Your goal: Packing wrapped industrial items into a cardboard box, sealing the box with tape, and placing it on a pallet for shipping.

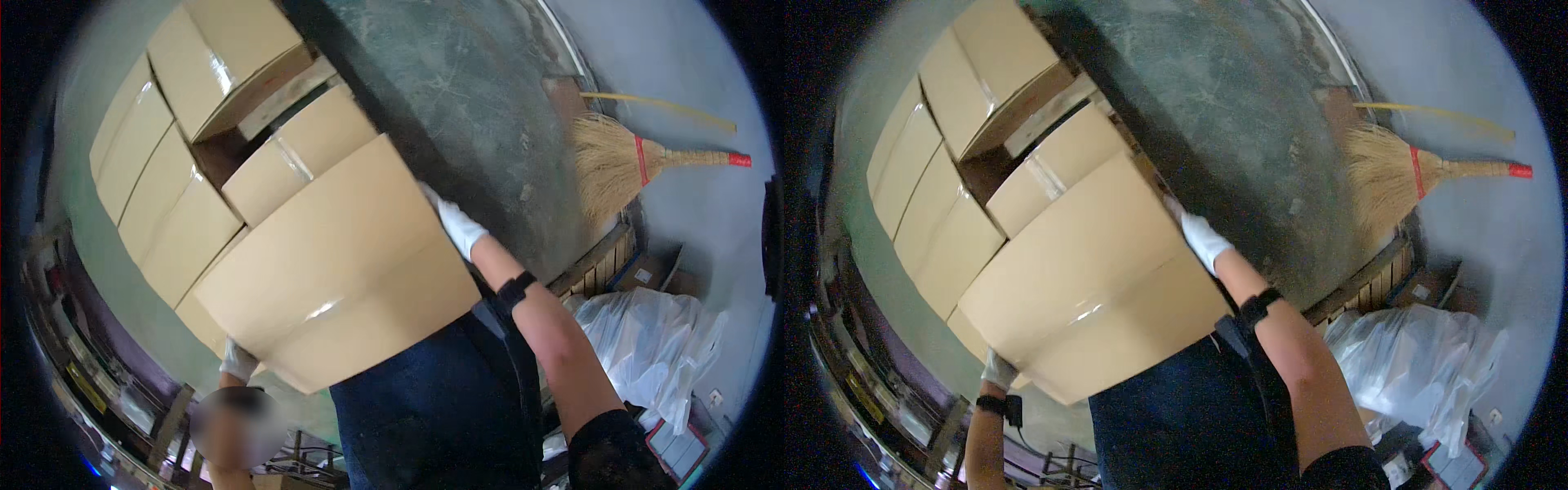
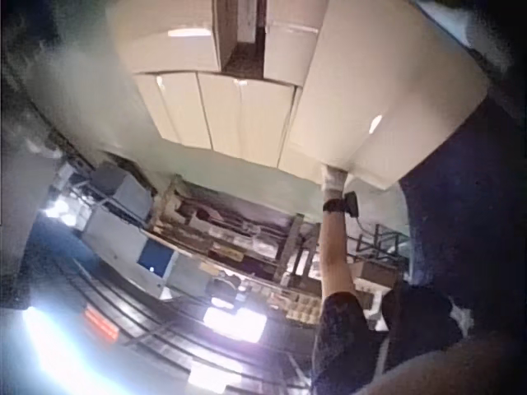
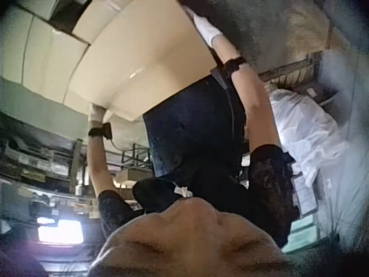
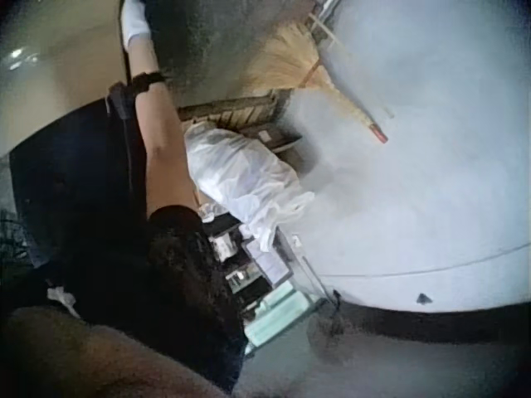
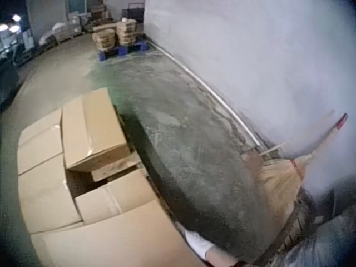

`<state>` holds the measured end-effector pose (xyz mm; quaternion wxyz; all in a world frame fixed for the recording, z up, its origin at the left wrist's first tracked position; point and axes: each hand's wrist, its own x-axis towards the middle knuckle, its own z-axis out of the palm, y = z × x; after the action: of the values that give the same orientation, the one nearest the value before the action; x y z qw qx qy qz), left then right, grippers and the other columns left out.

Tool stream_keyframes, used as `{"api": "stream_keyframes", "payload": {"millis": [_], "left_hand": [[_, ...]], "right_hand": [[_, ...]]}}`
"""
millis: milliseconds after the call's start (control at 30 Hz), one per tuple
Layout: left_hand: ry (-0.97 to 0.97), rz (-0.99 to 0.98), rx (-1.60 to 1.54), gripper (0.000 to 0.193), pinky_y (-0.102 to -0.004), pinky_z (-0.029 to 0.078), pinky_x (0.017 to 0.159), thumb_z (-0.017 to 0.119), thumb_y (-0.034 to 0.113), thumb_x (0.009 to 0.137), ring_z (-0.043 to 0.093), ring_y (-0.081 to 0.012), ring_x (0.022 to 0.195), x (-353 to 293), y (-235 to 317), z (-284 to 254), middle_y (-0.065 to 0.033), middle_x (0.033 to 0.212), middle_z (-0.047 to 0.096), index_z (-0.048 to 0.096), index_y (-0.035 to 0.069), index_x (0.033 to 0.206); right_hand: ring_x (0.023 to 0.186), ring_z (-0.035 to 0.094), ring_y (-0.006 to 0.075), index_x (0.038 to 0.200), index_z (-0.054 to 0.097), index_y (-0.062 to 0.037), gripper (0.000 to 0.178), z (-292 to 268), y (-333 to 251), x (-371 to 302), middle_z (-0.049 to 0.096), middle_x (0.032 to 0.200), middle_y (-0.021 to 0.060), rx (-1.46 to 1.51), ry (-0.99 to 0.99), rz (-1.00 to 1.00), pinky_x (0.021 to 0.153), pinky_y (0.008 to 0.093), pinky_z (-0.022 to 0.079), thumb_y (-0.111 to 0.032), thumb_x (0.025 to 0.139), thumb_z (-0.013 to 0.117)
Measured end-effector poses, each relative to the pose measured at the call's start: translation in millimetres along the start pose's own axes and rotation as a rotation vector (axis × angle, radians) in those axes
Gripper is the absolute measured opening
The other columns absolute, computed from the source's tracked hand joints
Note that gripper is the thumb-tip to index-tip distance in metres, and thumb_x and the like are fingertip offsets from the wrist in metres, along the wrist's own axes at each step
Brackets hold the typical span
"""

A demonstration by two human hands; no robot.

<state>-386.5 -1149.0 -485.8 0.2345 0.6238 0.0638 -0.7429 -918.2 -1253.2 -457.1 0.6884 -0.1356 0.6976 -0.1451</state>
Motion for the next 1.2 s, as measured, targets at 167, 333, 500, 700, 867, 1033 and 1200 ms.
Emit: {"api": "stream_keyframes", "payload": {"millis": [167, 333, 500, 700, 867, 1033, 1200], "left_hand": [[0.001, 0.125, 0.034, 0.069, -0.0429, 0.035, 0.107, 0.037, 0.062, 0.093, 0.044, -0.0261, 0.126, -23.9, 49.1, 65.2, -0.0084, 0.137, 0.047, 0.041, 0.008, 0.137], [0.287, 0.281, 0.356, 0.064, -0.0422, 0.044, 0.096, 0.045, 0.058, 0.091, 0.053, -0.0274, 0.117, 4.4, 117.6, 79.6, -0.0097, 0.128, 0.055, 0.049, 0.009, 0.132], [0.315, 0.234, 0.273, 0.045, -0.0384, 0.051, 0.082, 0.046, 0.045, 0.091, 0.062, -0.0242, 0.1, 16.8, 119.5, 90.4, -0.0051, 0.112, 0.064, 0.057, 0.012, 0.12], [0.425, 0.191, 0.304, 0.038, -0.0339, 0.054, 0.069, 0.045, 0.046, 0.092, 0.065, -0.0197, 0.085, 21.9, 121.3, 90.1, 0.0006, 0.098, 0.068, 0.064, 0.015, 0.104], [0.233, 0.112, 0.327, 0.037, -0.0321, 0.054, 0.065, 0.046, 0.046, 0.092, 0.065, -0.0173, 0.082, 12.7, 147.4, 59.3, 0.0024, 0.092, 0.068, 0.065, 0.015, 0.099], [0.477, 0.243, 0.327, 0.038, -0.0285, 0.054, 0.061, 0.047, 0.047, 0.091, 0.066, -0.0136, 0.078, 21.7, 134.6, 87.9, 0.003, 0.092, 0.069, 0.064, 0.016, 0.103], [0.407, 0.247, 0.299, 0.043, -0.0333, 0.054, 0.076, 0.047, 0.048, 0.091, 0.064, -0.019, 0.089, 27.7, 125.5, 95.2, 0.0, 0.103, 0.067, 0.061, 0.013, 0.112]], "right_hand": [[0.109, 0.058, 0.0241, 0.128, 0.054, 0.0004, 0.06, -31.4, 124.6, 13.1, 0.06, 0.123, 0.0137, 0.358, 0.268, 0.088, 0.095, 0.0309, 0.041, -0.045, 0.089, 0.058], [0.098, 0.063, 0.0239, 0.124, 0.054, -0.0024, 0.042, -9.3, 192.0, 13.9, 0.063, 0.113, 0.0143, 1.125, 0.021, 0.309, 0.087, 0.0357, 0.051, -0.034, 0.097, 0.045], [0.092, 0.065, 0.0231, 0.12, 0.054, -0.0023, 0.035, -5.4, 203.8, 10.0, 0.064, 0.109, 0.0137, 1.562, -0.108, 0.209, 0.08, 0.0356, 0.054, -0.029, 0.099, 0.043], [0.09, 0.065, 0.0238, 0.115, 0.057, -0.0039, 0.033, -14.1, 191.8, 12.2, 0.065, 0.107, 0.0127, 1.434, 0.042, 0.247, 0.079, 0.0364, 0.053, -0.03, 0.097, 0.046], [0.094, 0.064, 0.0219, 0.12, 0.056, -0.007, 0.033, -13.0, 177.4, 29.9, 0.064, 0.107, 0.0106, 1.383, 0.052, 0.252, 0.081, 0.0352, 0.053, -0.028, 0.1, 0.041], [0.091, 0.065, 0.0228, 0.119, 0.056, -0.0059, 0.032, -18.8, 174.5, 32.2, 0.065, 0.105, 0.0108, 1.365, 0.038, 0.332, 0.08, 0.036, 0.054, -0.027, 0.099, 0.042], [0.084, 0.065, 0.0242, 0.116, 0.056, -0.0033, 0.034, -20.0, 186.1, 38.4, 0.066, 0.104, 0.0138, 1.367, 0.036, 0.286, 0.075, 0.0382, 0.052, -0.029, 0.096, 0.049]]}}
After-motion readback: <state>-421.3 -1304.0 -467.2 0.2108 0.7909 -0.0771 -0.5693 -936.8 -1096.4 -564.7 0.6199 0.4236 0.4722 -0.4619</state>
